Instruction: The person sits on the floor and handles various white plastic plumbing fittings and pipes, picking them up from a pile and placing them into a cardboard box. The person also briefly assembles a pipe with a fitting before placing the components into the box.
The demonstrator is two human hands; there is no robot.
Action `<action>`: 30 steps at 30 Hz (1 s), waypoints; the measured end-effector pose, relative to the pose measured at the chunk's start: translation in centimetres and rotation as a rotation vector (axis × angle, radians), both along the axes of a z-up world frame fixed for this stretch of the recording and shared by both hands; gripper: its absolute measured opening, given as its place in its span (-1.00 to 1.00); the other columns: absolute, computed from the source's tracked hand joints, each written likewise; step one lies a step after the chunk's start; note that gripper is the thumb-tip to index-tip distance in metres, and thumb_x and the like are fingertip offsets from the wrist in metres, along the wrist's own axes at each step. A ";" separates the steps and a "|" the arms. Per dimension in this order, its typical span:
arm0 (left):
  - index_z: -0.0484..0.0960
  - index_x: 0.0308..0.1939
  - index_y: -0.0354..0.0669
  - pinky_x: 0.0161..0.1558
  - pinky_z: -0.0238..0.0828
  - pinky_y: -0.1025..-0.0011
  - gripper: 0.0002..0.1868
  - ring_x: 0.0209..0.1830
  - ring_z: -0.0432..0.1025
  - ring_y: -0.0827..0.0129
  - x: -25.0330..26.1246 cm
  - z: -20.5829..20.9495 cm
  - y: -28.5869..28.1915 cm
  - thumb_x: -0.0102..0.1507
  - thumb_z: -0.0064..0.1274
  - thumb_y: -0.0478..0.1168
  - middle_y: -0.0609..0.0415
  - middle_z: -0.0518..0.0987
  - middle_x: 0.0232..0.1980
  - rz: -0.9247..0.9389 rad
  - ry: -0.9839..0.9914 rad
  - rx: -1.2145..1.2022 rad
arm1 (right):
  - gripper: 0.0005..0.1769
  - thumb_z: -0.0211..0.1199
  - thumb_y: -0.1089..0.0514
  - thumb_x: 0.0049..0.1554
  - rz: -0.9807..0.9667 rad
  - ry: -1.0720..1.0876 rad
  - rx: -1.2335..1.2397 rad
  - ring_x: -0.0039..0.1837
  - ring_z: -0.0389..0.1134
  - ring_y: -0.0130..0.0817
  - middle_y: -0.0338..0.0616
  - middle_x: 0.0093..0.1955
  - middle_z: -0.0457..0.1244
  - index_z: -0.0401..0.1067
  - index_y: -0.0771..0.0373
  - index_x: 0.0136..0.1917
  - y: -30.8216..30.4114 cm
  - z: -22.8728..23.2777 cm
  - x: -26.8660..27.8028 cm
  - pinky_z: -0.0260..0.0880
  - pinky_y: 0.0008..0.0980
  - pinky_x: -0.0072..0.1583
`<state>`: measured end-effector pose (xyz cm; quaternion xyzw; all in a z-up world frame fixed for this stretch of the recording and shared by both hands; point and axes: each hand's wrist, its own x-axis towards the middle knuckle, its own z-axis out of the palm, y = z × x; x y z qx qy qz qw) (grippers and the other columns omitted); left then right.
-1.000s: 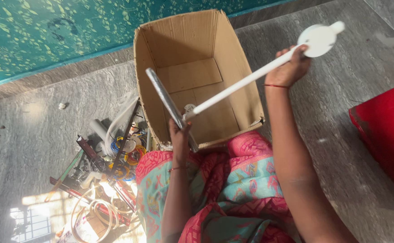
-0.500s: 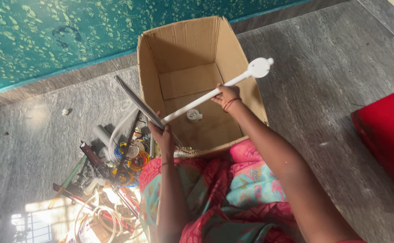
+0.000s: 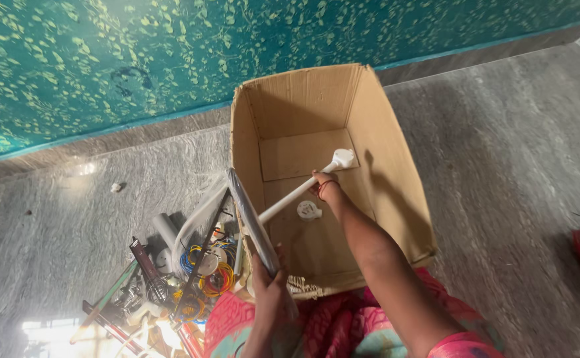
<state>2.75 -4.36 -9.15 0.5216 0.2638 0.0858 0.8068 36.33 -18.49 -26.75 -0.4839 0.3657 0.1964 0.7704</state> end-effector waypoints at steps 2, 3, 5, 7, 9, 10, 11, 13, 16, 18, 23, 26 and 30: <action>0.39 0.23 -0.19 0.16 0.31 0.39 -0.44 0.12 0.42 0.31 -0.5 1.8 0.0 0.16 -0.05 -0.59 0.01 0.54 0.08 0.052 0.046 -0.174 | -0.74 0.36 0.07 0.19 0.057 0.008 -0.062 -0.11 0.42 -0.13 -0.10 -0.08 0.32 0.37 0.17 0.05 -0.8 -1.2 1.1 0.58 -0.06 -0.12; 0.39 0.23 -0.20 0.18 0.32 0.38 -0.44 0.14 0.42 0.31 -0.9 2.6 0.4 0.16 -0.05 -0.59 0.01 0.55 0.08 0.026 0.070 -0.160 | -0.77 0.33 0.07 0.19 0.087 0.013 -0.091 -0.12 0.42 -0.15 -0.12 -0.11 0.32 0.38 0.16 0.04 -1.0 -1.7 1.6 0.57 -0.07 -0.14; 0.39 0.21 -0.23 0.19 0.31 0.36 -0.46 0.16 0.42 0.30 -0.9 3.5 0.8 0.15 -0.06 -0.60 -0.01 0.54 0.07 0.008 0.077 -0.153 | -0.79 0.36 0.08 0.20 0.131 -0.068 -0.211 -0.15 0.42 -0.21 -0.13 -0.16 0.33 0.45 0.24 -0.01 -0.8 -2.9 2.7 0.53 -0.16 -0.18; 0.38 0.18 -0.28 0.18 0.30 0.34 -0.47 0.14 0.42 0.27 -0.7 3.7 0.6 0.13 -0.07 -0.61 -0.05 0.53 0.06 0.026 0.041 -0.169 | -0.82 0.34 0.14 0.17 0.232 -0.161 -0.276 -0.18 0.39 -0.22 -0.12 -0.20 0.32 0.48 0.28 -0.01 0.1 -4.6 2.6 0.47 -0.16 -0.22; 0.43 0.16 -0.26 0.17 0.30 0.37 -0.50 0.12 0.43 0.31 -0.3 3.6 1.5 0.14 -0.04 -0.58 -0.02 0.56 0.06 -0.102 0.101 0.003 | -0.80 0.28 0.27 0.09 0.386 -0.274 -0.281 -0.21 0.34 -0.17 -0.09 -0.25 0.27 0.46 0.29 0.02 2.4 -6.6 1.9 0.39 -0.07 -0.25; 0.46 0.15 -0.25 0.17 0.30 0.38 -0.52 0.11 0.44 0.33 -0.1 3.5 1.8 0.15 -0.03 -0.57 0.00 0.57 0.06 -0.167 0.129 0.088 | -0.69 0.33 0.22 0.08 0.479 -0.221 -0.302 -0.14 0.34 -0.14 -0.05 -0.15 0.33 0.48 0.24 0.12 3.8 -7.6 1.3 0.38 -0.07 -0.18; 0.46 0.15 -0.24 0.16 0.31 0.39 -0.52 0.09 0.44 0.34 0.1 3.5 1.9 0.15 -0.03 -0.56 0.00 0.58 0.05 -0.170 0.136 0.087 | -0.57 0.38 0.17 0.08 0.571 -0.171 -0.321 -0.06 0.33 -0.12 -0.02 -0.06 0.38 0.50 0.19 0.23 5.4 -8.5 0.6 0.37 -0.08 -0.10; 0.47 0.15 -0.22 0.13 0.34 0.40 -0.53 0.06 0.45 0.36 0.3 3.3 2.0 0.16 -0.04 -0.54 0.00 0.59 0.04 -0.179 0.149 0.084 | -0.12 0.56 0.19 -0.07 0.659 -0.337 -0.623 0.23 0.39 -0.01 0.07 0.31 0.23 0.20 0.30 0.44 8.3 -10.2 -1.4 0.52 -0.13 0.17; 0.45 0.15 -0.22 0.01 0.41 0.35 -0.55 0.01 0.49 0.32 0.2 3.0 2.4 0.18 -0.02 -0.53 -0.03 0.60 0.01 -0.188 0.223 0.074 | -0.23 0.54 0.04 0.03 0.746 -0.442 -0.878 0.35 0.33 0.11 0.20 0.34 0.27 0.31 0.37 0.39 10.3 -11.6 -3.5 0.40 -0.04 0.28; 0.43 0.14 -0.24 0.10 0.39 0.38 -0.57 0.09 0.50 0.33 0.1 2.8 2.4 0.19 -0.04 -0.54 -0.03 0.61 0.06 -0.173 0.163 0.071 | -0.22 0.47 0.12 0.02 0.743 -0.486 -0.924 0.32 0.35 0.17 0.25 0.29 0.29 0.24 0.37 0.42 10.7 -12.0 -4.4 0.42 0.00 0.28; 0.41 0.15 -0.23 0.19 0.38 0.34 -0.52 0.17 0.49 0.30 0.3 2.8 2.5 0.16 -0.09 -0.58 -0.02 0.59 0.11 -0.138 0.111 0.022 | -0.35 0.11 0.26 0.23 1.166 -0.368 -1.073 0.28 0.38 0.35 0.45 0.18 0.32 0.06 0.35 0.54 9.9 -11.6 -7.3 0.45 0.14 0.24; 0.43 0.15 -0.23 0.21 0.37 0.33 -0.53 0.17 0.47 0.29 0.2 2.8 2.4 0.17 -0.09 -0.59 -0.04 0.58 0.10 -0.132 0.138 0.030 | -0.37 0.16 0.24 0.21 1.232 -0.423 -1.154 0.26 0.38 0.31 0.42 0.19 0.31 0.07 0.35 0.49 8.9 -11.7 -10.6 0.47 0.11 0.21; 0.41 0.12 -0.25 0.23 0.34 0.34 -0.57 0.16 0.45 0.30 0.2 2.6 2.2 0.19 -0.09 -0.60 -0.03 0.58 0.11 -0.137 0.078 0.030 | -0.38 0.23 0.22 0.17 1.159 -0.311 -1.132 0.25 0.39 0.26 0.39 0.20 0.29 0.09 0.35 0.43 8.3 -12.0 -13.3 0.49 0.07 0.18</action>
